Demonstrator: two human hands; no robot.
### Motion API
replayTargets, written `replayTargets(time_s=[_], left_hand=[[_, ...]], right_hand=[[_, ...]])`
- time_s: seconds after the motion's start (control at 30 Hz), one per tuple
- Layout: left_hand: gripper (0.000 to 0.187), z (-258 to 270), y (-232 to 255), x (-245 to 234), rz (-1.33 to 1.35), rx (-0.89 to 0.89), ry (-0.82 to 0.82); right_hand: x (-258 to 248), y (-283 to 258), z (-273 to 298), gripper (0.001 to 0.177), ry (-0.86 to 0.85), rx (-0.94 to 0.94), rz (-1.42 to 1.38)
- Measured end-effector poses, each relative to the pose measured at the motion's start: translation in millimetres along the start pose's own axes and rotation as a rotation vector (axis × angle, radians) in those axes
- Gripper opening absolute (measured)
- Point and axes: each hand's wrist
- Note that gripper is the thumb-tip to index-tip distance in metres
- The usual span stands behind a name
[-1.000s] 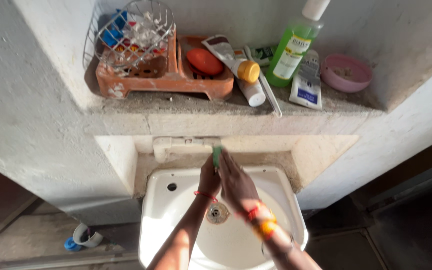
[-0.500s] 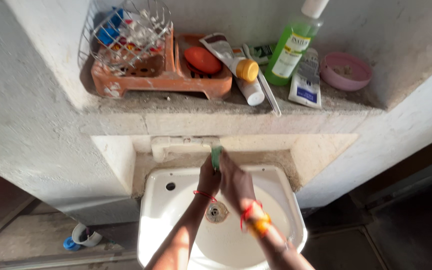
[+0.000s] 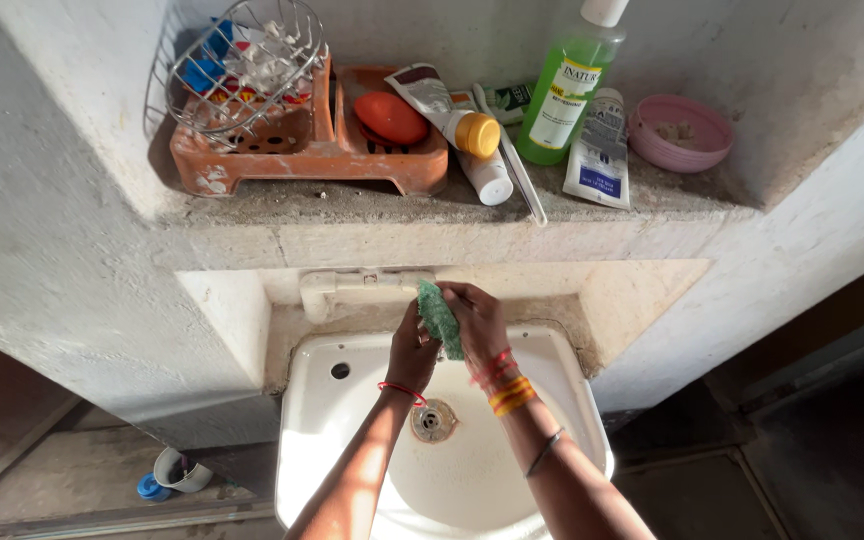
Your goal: The person scrubs the interior of a white ceramic sink with a green scouring pad, then rinses the pad under running water. They proceed to scrub the metal faucet and surrounding area, repeatedly rinsing the pad and continuing to clean the sink basin and faucet.
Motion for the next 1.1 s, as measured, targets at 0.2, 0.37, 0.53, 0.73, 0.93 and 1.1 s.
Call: replayTargets(time_s=[0.2, 0.37, 0.53, 0.73, 0.93, 1.1], left_hand=[[0.062, 4.7, 3.9, 5.0, 0.007, -0.126, 0.03], [0.07, 36.6, 26.7, 17.7, -0.059, -0.027, 0.186], [0.083, 52.5, 39.4, 18.3, 0.126, -0.072, 0.155], [0.092, 44.7, 52.3, 6.4, -0.12, -0.12, 0.048], [0.088, 62.4, 49.8, 9.4, -0.072, -0.096, 0.046], [0.087, 58.7, 37.4, 12.7, -0.139, -0.026, 0.033]], right_hand=[[-16.3, 13.9, 5.6, 0.015, 0.307, -0.269, 0.239], [5.6, 5.5, 38.2, 0.029, 0.096, -0.633, 0.826], [8.4, 1.4, 50.9, 0.058, -0.049, -0.487, 0.809], [-7.6, 11.7, 54.0, 0.09, -0.233, -0.304, 0.842], [-13.6, 13.0, 66.7, 0.091, -0.344, -0.128, 0.977], [-19.9, 16.0, 65.5, 0.099, -0.361, -0.121, 0.985]])
Point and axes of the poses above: each hand's wrist, its own z-axis away from the middle knuckle, its own x-axis out of the palm, y = z × x, and after that the axes turned 8 degrees about -z, right-handed
